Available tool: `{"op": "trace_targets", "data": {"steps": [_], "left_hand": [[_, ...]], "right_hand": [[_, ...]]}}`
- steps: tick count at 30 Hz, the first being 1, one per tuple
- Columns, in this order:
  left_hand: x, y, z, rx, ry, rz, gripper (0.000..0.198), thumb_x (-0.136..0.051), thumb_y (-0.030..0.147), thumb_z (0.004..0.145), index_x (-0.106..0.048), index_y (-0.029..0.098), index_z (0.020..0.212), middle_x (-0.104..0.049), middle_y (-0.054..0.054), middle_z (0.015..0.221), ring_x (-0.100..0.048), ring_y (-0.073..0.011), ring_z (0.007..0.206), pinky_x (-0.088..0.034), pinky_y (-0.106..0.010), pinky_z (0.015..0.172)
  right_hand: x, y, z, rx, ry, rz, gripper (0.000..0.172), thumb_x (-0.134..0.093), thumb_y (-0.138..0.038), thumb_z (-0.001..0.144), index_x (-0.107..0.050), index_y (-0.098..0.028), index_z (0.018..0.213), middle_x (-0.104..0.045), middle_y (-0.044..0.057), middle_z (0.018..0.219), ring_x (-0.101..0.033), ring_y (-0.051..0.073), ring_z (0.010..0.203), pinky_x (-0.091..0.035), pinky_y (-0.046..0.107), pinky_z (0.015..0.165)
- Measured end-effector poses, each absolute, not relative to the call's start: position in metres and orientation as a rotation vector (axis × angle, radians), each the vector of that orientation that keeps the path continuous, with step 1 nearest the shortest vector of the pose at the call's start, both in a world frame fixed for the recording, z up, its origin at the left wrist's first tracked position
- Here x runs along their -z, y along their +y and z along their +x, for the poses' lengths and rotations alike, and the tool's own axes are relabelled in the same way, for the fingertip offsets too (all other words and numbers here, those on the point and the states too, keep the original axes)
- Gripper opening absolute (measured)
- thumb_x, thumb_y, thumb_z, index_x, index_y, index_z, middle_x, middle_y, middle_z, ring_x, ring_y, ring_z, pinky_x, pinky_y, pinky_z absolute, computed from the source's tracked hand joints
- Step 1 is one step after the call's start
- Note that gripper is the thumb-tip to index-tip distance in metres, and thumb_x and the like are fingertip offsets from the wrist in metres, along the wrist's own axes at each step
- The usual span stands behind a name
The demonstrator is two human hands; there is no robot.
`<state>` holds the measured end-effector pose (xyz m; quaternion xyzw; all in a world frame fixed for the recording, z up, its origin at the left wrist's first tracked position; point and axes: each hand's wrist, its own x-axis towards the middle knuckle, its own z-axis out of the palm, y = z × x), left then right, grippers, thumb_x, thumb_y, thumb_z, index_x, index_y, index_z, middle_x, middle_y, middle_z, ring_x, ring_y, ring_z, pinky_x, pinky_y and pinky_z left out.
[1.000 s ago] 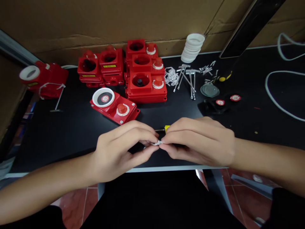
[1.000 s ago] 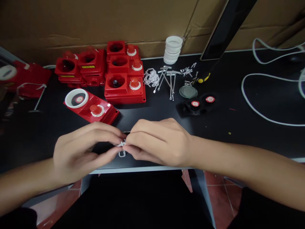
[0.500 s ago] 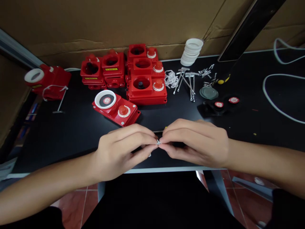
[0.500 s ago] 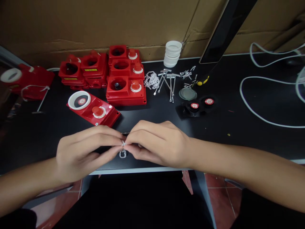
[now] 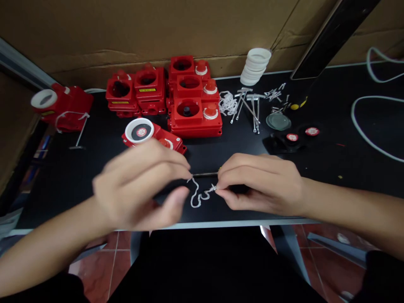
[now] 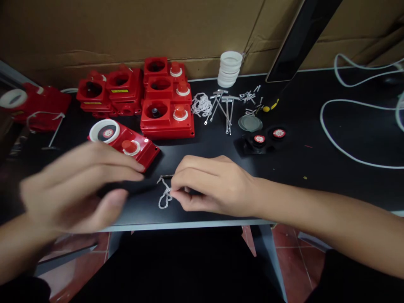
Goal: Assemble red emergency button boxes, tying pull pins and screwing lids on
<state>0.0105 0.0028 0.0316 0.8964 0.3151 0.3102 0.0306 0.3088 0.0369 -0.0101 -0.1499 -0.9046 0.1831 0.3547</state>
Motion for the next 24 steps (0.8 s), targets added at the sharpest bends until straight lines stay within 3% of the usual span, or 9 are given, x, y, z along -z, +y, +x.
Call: {"op": "trace_targets", "data": {"steps": [2, 3, 5, 8, 10, 13, 19, 24], "left_hand": [[-0.046, 0.02, -0.009, -1.1, 0.803, 2.935, 0.009, -0.074, 0.021, 0.108, -0.081, 0.026, 0.113, -0.086, -0.001, 0.109, -0.078, -0.0193, 0.093, -0.069, -0.039, 0.094], [-0.052, 0.028, -0.018, -0.944, 0.813, 2.991, 0.013, -0.081, 0.021, 0.105, -0.081, 0.024, 0.118, -0.086, -0.002, 0.116, -0.075, -0.0203, 0.097, -0.068, -0.043, 0.102], [-0.059, 0.04, -0.031, -0.705, 0.893, 3.023, 0.026, -0.086, 0.032, 0.107, -0.081, 0.021, 0.13, -0.084, -0.008, 0.13, -0.074, -0.0269, 0.116, -0.063, -0.052, 0.116], [-0.055, 0.048, -0.038, -0.375, 0.865, 2.987, 0.043, -0.08, 0.041, 0.113, -0.075, 0.022, 0.151, -0.079, -0.011, 0.15, -0.066, -0.0371, 0.143, -0.061, -0.06, 0.123], [-0.047, 0.05, -0.037, -0.253, 0.897, 2.913, 0.046, -0.075, 0.041, 0.115, -0.073, 0.025, 0.158, -0.077, -0.011, 0.156, -0.063, -0.0409, 0.151, -0.059, -0.063, 0.126], [-0.037, 0.05, -0.033, -0.266, 0.92, 2.856, 0.055, -0.079, 0.047, 0.11, -0.072, 0.03, 0.161, -0.077, -0.013, 0.158, -0.062, -0.0467, 0.156, -0.056, -0.067, 0.131], [-0.038, 0.048, -0.03, -0.241, 0.982, 2.815, 0.05, -0.072, 0.034, 0.114, -0.07, 0.027, 0.163, -0.077, -0.015, 0.159, -0.064, -0.0447, 0.154, -0.055, -0.069, 0.132], [-0.038, 0.049, -0.031, -0.261, 0.902, 2.85, 0.052, -0.078, 0.04, 0.112, -0.07, 0.028, 0.162, -0.079, -0.013, 0.154, -0.063, -0.0458, 0.154, -0.057, -0.068, 0.129]], "right_hand": [[0.011, 0.04, 0.309, -0.474, -2.35, -0.396, 0.012, -0.074, -0.012, 0.112, -0.068, -0.022, 0.111, -0.082, 0.0, 0.1, -0.076, 0.009, 0.082, -0.055, 0.019, 0.069], [0.012, 0.042, 0.309, -0.475, -2.351, -0.397, 0.013, -0.075, -0.011, 0.111, -0.068, -0.022, 0.11, -0.082, 0.0, 0.1, -0.075, 0.008, 0.081, -0.054, 0.019, 0.068], [0.013, 0.044, 0.309, -0.477, -2.365, -0.394, 0.014, -0.075, -0.011, 0.11, -0.067, -0.022, 0.109, -0.081, 0.0, 0.1, -0.075, 0.009, 0.081, -0.054, 0.019, 0.068], [0.014, 0.045, 0.308, -0.448, -2.405, -0.37, 0.011, -0.073, -0.013, 0.111, -0.066, -0.022, 0.11, -0.081, 0.0, 0.099, -0.074, 0.011, 0.08, -0.055, 0.022, 0.068], [0.014, 0.046, 0.308, -0.411, -2.428, -0.354, 0.009, -0.07, -0.015, 0.113, -0.066, -0.022, 0.11, -0.081, 0.001, 0.1, -0.074, 0.012, 0.08, -0.056, 0.024, 0.07], [0.014, 0.046, 0.308, -0.328, -2.464, -0.306, 0.008, -0.068, -0.014, 0.114, -0.067, -0.021, 0.11, -0.081, 0.002, 0.099, -0.075, 0.014, 0.081, -0.058, 0.027, 0.074], [0.015, 0.046, 0.308, -0.176, -2.575, -0.211, 0.018, -0.061, -0.017, 0.12, -0.067, -0.02, 0.104, -0.082, 0.002, 0.097, -0.07, 0.013, 0.078, -0.055, 0.03, 0.074], [0.015, 0.048, 0.307, -0.221, -2.537, -0.213, 0.016, -0.062, -0.014, 0.119, -0.067, -0.02, 0.104, -0.082, 0.002, 0.098, -0.069, 0.013, 0.078, -0.056, 0.03, 0.074]]}}
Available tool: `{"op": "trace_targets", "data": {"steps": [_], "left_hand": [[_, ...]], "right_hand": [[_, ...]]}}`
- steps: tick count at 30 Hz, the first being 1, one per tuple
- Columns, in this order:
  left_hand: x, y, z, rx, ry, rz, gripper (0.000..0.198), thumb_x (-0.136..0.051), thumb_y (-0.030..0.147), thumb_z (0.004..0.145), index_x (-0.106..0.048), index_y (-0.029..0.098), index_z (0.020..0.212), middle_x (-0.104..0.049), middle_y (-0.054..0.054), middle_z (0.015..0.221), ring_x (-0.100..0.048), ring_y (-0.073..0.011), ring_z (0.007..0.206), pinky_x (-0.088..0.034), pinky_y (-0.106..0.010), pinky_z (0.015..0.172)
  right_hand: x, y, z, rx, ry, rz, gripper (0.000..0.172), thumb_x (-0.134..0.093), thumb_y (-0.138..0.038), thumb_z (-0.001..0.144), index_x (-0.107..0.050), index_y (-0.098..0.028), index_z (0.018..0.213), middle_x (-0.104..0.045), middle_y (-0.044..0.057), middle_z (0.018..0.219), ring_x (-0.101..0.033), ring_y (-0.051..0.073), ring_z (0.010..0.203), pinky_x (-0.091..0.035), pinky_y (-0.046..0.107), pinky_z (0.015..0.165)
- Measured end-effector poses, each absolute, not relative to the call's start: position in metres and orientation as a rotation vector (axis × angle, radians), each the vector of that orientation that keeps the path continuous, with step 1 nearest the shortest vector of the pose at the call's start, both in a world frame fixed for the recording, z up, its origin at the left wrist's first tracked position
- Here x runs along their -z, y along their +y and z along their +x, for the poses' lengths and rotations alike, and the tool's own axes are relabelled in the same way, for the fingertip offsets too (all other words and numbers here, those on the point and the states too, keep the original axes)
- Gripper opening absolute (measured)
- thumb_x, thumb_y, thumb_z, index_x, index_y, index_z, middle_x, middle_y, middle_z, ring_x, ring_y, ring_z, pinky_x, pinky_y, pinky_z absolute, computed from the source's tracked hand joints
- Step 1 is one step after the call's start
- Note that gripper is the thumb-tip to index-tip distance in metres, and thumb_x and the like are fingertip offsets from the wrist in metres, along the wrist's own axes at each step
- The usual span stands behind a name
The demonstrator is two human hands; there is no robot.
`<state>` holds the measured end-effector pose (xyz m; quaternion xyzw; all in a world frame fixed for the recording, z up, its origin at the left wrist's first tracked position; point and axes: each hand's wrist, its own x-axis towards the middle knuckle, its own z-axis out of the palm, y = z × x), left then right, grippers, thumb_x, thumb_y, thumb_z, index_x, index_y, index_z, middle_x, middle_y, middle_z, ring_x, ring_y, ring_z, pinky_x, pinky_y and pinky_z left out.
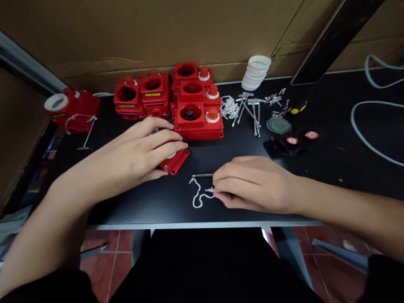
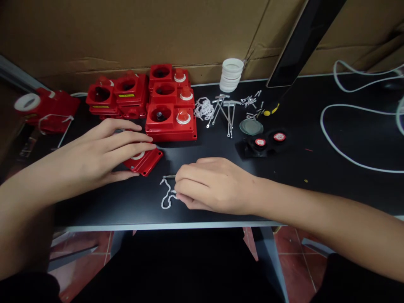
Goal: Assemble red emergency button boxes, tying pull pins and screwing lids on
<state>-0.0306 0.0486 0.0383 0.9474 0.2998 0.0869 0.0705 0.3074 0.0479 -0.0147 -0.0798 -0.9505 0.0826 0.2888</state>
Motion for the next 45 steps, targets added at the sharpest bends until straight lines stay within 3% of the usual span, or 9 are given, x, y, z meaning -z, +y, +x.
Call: {"op": "trace_targets", "data": {"steps": [8, 11, 15, 20, 24, 27, 31, 38, 45], "left_hand": [[-0.048, 0.009, -0.01, -0.654, 1.654, 2.884, 0.039, -0.085, 0.053, 0.108, -0.077, 0.025, 0.135, -0.074, -0.013, 0.124, -0.072, -0.0416, 0.125, -0.062, -0.057, 0.116], [-0.042, 0.001, -0.009, -0.652, 1.719, 2.827, 0.033, -0.075, 0.045, 0.115, -0.075, 0.03, 0.145, -0.068, -0.007, 0.104, -0.076, -0.0302, 0.105, -0.066, -0.036, 0.091], [-0.034, 0.005, -0.015, -0.564, 1.721, 2.793, 0.034, -0.062, 0.044, 0.119, -0.077, 0.03, 0.146, -0.062, -0.009, 0.102, -0.067, -0.0253, 0.08, -0.061, -0.036, 0.072], [-0.039, 0.005, -0.021, -0.535, 1.617, 2.745, 0.032, -0.062, 0.052, 0.117, -0.081, 0.028, 0.124, -0.059, -0.012, 0.11, -0.068, -0.0322, 0.093, -0.066, -0.047, 0.085], [-0.047, -0.001, -0.024, -0.442, 1.554, 2.81, 0.024, -0.07, 0.047, 0.114, -0.072, 0.026, 0.105, -0.061, -0.013, 0.121, -0.061, -0.0239, 0.079, -0.06, -0.039, 0.066], [-0.049, -0.002, -0.028, -0.38, 1.618, 2.825, 0.025, -0.074, 0.047, 0.111, -0.068, 0.024, 0.12, -0.063, -0.014, 0.132, -0.066, -0.0246, 0.081, -0.061, -0.04, 0.071], [-0.049, 0.005, -0.033, 0.046, 1.777, 2.766, 0.067, -0.081, 0.038, 0.105, -0.052, 0.015, 0.161, -0.069, -0.024, 0.151, -0.077, -0.0484, 0.127, -0.068, -0.059, 0.104], [-0.048, 0.018, -0.032, -0.013, 1.627, 2.624, 0.046, -0.076, 0.035, 0.108, -0.062, 0.024, 0.15, -0.078, -0.013, 0.14, -0.08, -0.0405, 0.123, -0.069, -0.055, 0.104], [-0.039, 0.019, -0.031, -0.187, 1.476, 2.701, 0.052, -0.081, 0.04, 0.102, -0.065, 0.027, 0.149, -0.079, -0.014, 0.137, -0.082, -0.0414, 0.119, -0.07, -0.054, 0.099]], "right_hand": [[0.016, 0.047, 0.311, -0.274, -2.458, -0.253, 0.007, -0.069, -0.013, 0.115, -0.066, -0.02, 0.113, -0.083, 0.005, 0.102, -0.078, 0.015, 0.085, -0.064, 0.029, 0.077], [0.018, 0.047, 0.31, -0.262, -2.435, -0.283, 0.007, -0.068, -0.014, 0.115, -0.066, -0.021, 0.112, -0.083, 0.004, 0.102, -0.078, 0.014, 0.084, -0.064, 0.027, 0.076], [0.019, 0.047, 0.309, -0.254, -2.415, -0.291, 0.007, -0.069, -0.014, 0.115, -0.067, -0.02, 0.111, -0.084, 0.005, 0.102, -0.077, 0.014, 0.082, -0.063, 0.027, 0.075], [0.017, 0.047, 0.308, -0.254, -2.418, -0.289, 0.007, -0.069, -0.012, 0.113, -0.068, -0.019, 0.11, -0.084, 0.006, 0.102, -0.076, 0.015, 0.081, -0.063, 0.027, 0.074], [0.016, 0.049, 0.308, -0.248, -2.418, -0.286, 0.006, -0.069, -0.013, 0.114, -0.067, -0.018, 0.111, -0.084, 0.006, 0.102, -0.075, 0.014, 0.08, -0.063, 0.026, 0.074], [0.015, 0.049, 0.309, -0.244, -2.423, -0.293, 0.007, -0.069, -0.012, 0.114, -0.067, -0.018, 0.111, -0.083, 0.006, 0.102, -0.075, 0.014, 0.081, -0.063, 0.026, 0.075], [0.018, 0.038, 0.307, -0.319, -2.419, -0.28, 0.008, -0.069, -0.013, 0.114, -0.067, -0.02, 0.111, -0.083, 0.005, 0.101, -0.077, 0.015, 0.084, -0.064, 0.026, 0.076], [0.037, 0.023, 0.293, -0.846, -2.309, -0.259, 0.014, -0.069, -0.007, 0.108, -0.07, -0.021, 0.106, -0.079, 0.003, 0.1, -0.075, 0.012, 0.086, -0.065, 0.022, 0.079], [0.038, 0.055, 0.293, -0.844, -2.318, -0.337, 0.012, -0.072, -0.011, 0.109, -0.07, -0.019, 0.1, -0.077, 0.004, 0.099, -0.072, 0.011, 0.079, -0.062, 0.022, 0.072]]}}
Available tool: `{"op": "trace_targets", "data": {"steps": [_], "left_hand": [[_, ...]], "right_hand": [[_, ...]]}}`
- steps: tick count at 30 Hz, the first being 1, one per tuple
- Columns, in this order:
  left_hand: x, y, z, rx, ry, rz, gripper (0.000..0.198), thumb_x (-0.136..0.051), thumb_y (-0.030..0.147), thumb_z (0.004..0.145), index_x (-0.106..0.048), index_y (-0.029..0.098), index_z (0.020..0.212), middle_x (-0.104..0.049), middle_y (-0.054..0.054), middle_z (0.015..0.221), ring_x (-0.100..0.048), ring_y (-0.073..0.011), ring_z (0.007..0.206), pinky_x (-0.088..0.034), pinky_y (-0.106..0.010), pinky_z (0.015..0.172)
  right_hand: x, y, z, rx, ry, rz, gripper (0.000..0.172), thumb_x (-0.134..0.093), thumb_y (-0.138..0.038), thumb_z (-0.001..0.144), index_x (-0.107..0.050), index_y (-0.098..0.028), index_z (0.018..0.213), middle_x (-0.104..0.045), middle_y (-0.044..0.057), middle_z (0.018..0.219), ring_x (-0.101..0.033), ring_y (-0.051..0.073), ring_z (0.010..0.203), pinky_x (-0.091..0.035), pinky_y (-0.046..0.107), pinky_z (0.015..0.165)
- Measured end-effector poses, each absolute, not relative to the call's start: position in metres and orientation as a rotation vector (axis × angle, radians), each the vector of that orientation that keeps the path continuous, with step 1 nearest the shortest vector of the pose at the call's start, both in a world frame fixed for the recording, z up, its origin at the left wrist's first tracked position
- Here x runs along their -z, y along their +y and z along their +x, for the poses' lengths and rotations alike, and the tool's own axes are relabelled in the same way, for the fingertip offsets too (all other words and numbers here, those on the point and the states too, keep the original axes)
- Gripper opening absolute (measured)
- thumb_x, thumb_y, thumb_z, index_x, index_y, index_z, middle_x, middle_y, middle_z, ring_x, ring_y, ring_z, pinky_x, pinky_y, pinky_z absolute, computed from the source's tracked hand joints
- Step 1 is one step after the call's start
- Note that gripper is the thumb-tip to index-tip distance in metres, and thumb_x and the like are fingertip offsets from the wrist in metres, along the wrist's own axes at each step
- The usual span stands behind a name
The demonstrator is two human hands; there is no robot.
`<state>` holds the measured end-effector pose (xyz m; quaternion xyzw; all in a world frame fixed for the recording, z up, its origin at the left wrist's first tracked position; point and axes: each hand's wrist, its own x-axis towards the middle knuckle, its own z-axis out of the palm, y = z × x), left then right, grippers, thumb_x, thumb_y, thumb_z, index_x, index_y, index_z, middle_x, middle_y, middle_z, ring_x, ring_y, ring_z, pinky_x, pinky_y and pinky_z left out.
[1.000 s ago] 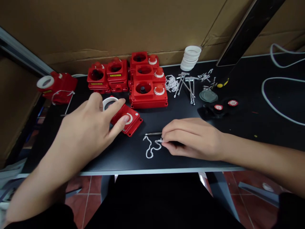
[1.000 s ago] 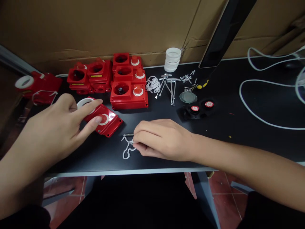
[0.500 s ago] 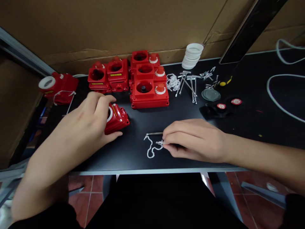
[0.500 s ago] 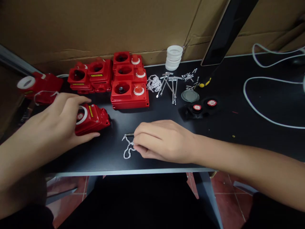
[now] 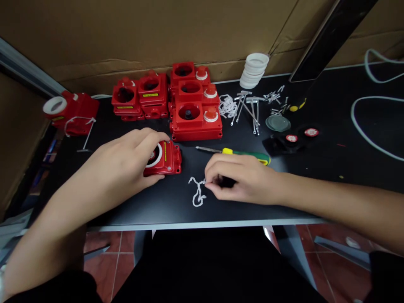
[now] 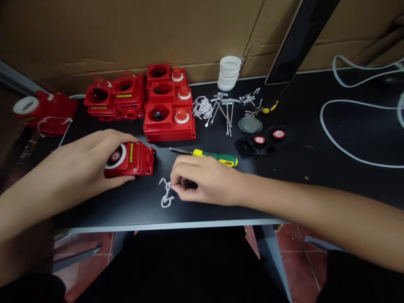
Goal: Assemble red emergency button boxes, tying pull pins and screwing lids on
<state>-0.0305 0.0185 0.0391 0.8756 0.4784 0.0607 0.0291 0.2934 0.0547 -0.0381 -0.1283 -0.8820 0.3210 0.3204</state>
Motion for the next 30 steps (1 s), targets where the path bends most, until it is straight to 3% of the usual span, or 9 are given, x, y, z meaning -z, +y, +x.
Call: {"op": "trace_targets", "data": {"steps": [7, 13, 20, 24, 30], "left_hand": [[-0.044, 0.018, -0.023, -0.356, 1.332, 2.738, 0.046, -0.071, 0.034, 0.112, -0.061, 0.022, 0.155, -0.077, -0.015, 0.143, -0.08, -0.0368, 0.125, -0.07, -0.051, 0.103], [-0.039, 0.017, -0.01, -0.598, 1.268, 2.734, 0.045, -0.07, 0.038, 0.116, -0.059, 0.029, 0.159, -0.076, -0.011, 0.151, -0.078, -0.0323, 0.135, -0.068, -0.049, 0.114], [-0.029, 0.018, -0.004, -0.75, 1.177, 2.786, 0.054, -0.079, 0.034, 0.113, -0.057, 0.026, 0.162, -0.075, -0.014, 0.152, -0.076, -0.0308, 0.142, -0.069, -0.049, 0.118], [-0.027, 0.018, -0.003, -0.84, 1.067, 2.796, 0.06, -0.085, 0.036, 0.109, -0.061, 0.018, 0.16, -0.078, -0.016, 0.15, -0.077, -0.0319, 0.14, -0.071, -0.049, 0.116], [-0.026, 0.016, 0.0, -0.898, 1.043, 2.704, 0.064, -0.084, 0.035, 0.109, -0.059, 0.025, 0.167, -0.077, -0.014, 0.157, -0.076, -0.0325, 0.144, -0.07, -0.056, 0.119]], "right_hand": [[0.036, 0.084, 0.3, -0.849, -2.31, -0.361, 0.012, -0.078, -0.014, 0.106, -0.071, -0.02, 0.099, -0.077, 0.0, 0.091, -0.071, 0.01, 0.073, -0.061, 0.021, 0.068], [0.032, 0.082, 0.306, -0.942, -2.275, -0.264, 0.012, -0.082, -0.015, 0.105, -0.073, -0.021, 0.1, -0.081, 0.002, 0.097, -0.077, 0.013, 0.082, -0.063, 0.023, 0.072], [0.026, 0.078, 0.308, -1.03, -2.237, -0.227, 0.01, -0.085, -0.015, 0.107, -0.076, -0.017, 0.102, -0.08, 0.004, 0.099, -0.075, 0.011, 0.081, -0.062, 0.022, 0.073], [0.027, 0.072, 0.306, -1.15, -2.1, -0.209, 0.01, -0.088, -0.014, 0.105, -0.078, -0.014, 0.102, -0.079, 0.004, 0.1, -0.073, 0.009, 0.082, -0.061, 0.022, 0.074], [0.028, 0.062, 0.305, -1.359, -1.943, -0.267, 0.01, -0.09, -0.016, 0.104, -0.081, -0.014, 0.103, -0.074, 0.001, 0.1, -0.068, 0.006, 0.076, -0.058, 0.02, 0.071]]}}
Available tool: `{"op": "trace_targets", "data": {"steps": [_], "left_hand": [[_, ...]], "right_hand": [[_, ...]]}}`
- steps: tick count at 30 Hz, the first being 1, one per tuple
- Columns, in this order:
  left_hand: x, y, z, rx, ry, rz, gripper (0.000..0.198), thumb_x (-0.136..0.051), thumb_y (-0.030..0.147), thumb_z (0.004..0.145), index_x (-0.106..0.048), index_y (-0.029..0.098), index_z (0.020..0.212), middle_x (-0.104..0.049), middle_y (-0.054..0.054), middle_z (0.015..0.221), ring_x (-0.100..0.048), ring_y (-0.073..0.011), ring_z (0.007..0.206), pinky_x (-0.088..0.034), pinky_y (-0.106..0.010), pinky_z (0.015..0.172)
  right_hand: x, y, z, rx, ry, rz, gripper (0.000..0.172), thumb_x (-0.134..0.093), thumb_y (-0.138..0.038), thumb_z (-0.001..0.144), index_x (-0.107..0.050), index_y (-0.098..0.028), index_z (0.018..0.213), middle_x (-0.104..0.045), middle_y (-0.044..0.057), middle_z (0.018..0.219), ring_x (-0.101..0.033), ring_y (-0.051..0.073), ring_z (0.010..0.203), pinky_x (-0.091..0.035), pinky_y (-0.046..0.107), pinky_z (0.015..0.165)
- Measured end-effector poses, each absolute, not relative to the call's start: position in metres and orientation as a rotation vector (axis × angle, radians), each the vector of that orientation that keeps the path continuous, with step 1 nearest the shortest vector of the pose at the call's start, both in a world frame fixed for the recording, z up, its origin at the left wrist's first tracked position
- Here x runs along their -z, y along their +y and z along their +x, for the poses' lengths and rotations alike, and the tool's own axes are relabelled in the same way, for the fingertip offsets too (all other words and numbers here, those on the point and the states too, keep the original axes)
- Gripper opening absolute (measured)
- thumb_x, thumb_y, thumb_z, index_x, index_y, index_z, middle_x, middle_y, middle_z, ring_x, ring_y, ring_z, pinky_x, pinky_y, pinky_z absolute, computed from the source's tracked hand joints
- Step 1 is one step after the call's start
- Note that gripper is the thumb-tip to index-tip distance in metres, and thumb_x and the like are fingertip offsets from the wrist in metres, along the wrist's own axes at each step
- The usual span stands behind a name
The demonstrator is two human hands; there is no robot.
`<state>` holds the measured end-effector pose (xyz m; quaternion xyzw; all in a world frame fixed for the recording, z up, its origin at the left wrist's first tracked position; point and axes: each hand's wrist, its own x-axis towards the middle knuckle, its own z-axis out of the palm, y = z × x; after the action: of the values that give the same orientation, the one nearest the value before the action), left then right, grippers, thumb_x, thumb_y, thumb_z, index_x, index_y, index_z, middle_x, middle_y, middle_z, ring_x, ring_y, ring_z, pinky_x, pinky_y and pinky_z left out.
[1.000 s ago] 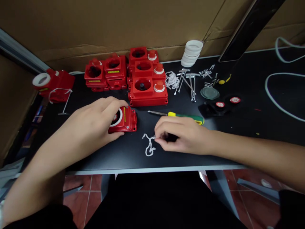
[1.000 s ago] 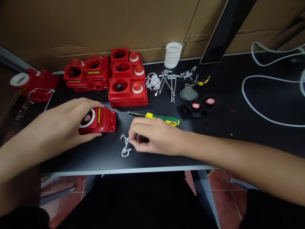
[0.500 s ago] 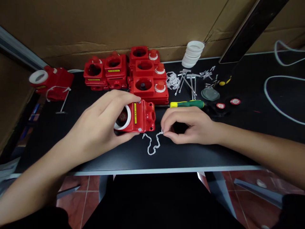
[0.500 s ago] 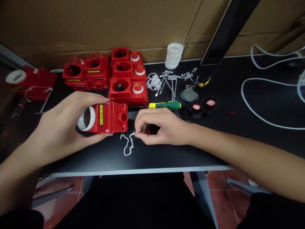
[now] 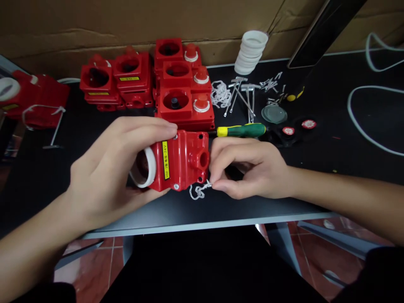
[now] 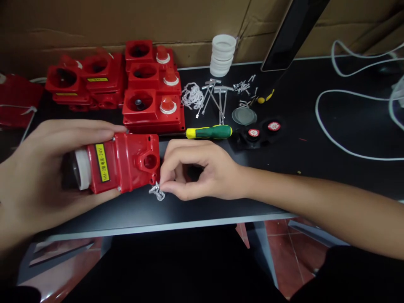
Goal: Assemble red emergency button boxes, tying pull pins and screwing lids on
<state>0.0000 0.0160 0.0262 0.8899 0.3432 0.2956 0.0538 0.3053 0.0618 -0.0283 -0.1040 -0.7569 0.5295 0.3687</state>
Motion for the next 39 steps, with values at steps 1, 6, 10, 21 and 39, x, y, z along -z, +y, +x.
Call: {"op": "trace_targets", "data": {"steps": [1, 6, 10, 21, 39], "left_hand": [[-0.027, 0.015, 0.001, -0.891, 1.047, 2.691, 0.064, -0.085, 0.033, 0.108, -0.059, 0.025, 0.166, -0.077, -0.014, 0.157, -0.077, -0.0327, 0.143, -0.07, -0.056, 0.118], [-0.03, 0.013, 0.005, -0.883, 1.035, 2.67, 0.063, -0.089, 0.026, 0.104, -0.063, 0.022, 0.161, -0.077, -0.018, 0.157, -0.077, -0.0342, 0.143, -0.07, -0.054, 0.117], [-0.029, 0.011, 0.004, -0.858, 1.046, 2.709, 0.065, -0.088, 0.029, 0.106, -0.059, 0.027, 0.164, -0.076, -0.016, 0.158, -0.077, -0.0341, 0.142, -0.071, -0.056, 0.116], [-0.027, 0.008, 0.004, -0.823, 1.073, 2.77, 0.058, -0.081, 0.031, 0.113, -0.055, 0.03, 0.165, -0.075, -0.014, 0.159, -0.076, -0.0341, 0.144, -0.067, -0.057, 0.119], [-0.03, 0.008, 0.0, -0.681, 1.328, 2.811, 0.055, -0.076, 0.025, 0.109, -0.057, 0.021, 0.16, -0.074, -0.02, 0.15, -0.079, -0.0405, 0.133, -0.07, -0.057, 0.111]], "right_hand": [[0.028, 0.062, 0.306, -1.382, -1.932, -0.284, 0.01, -0.09, -0.016, 0.104, -0.081, -0.015, 0.102, -0.073, 0.0, 0.1, -0.067, 0.006, 0.076, -0.058, 0.021, 0.07], [0.028, 0.062, 0.305, -1.476, -1.884, -0.362, 0.013, -0.091, -0.019, 0.103, -0.08, -0.018, 0.098, -0.071, -0.001, 0.094, -0.066, 0.009, 0.076, -0.056, 0.023, 0.067], [0.026, 0.062, 0.304, -1.558, -1.847, -0.404, 0.014, -0.091, -0.018, 0.102, -0.079, -0.018, 0.095, -0.07, -0.001, 0.091, -0.066, 0.01, 0.076, -0.056, 0.024, 0.066], [0.018, 0.057, 0.301, -1.939, -1.65, -0.635, 0.04, -0.099, -0.042, 0.098, -0.069, -0.017, 0.091, -0.071, -0.001, 0.083, -0.066, 0.008, 0.066, -0.059, 0.022, 0.063], [-0.016, 0.082, 0.344, -0.337, -2.544, -0.669, 0.012, -0.068, -0.03, 0.113, -0.075, -0.023, 0.12, -0.077, 0.008, 0.111, -0.072, 0.019, 0.077, -0.059, 0.036, 0.067]]}}
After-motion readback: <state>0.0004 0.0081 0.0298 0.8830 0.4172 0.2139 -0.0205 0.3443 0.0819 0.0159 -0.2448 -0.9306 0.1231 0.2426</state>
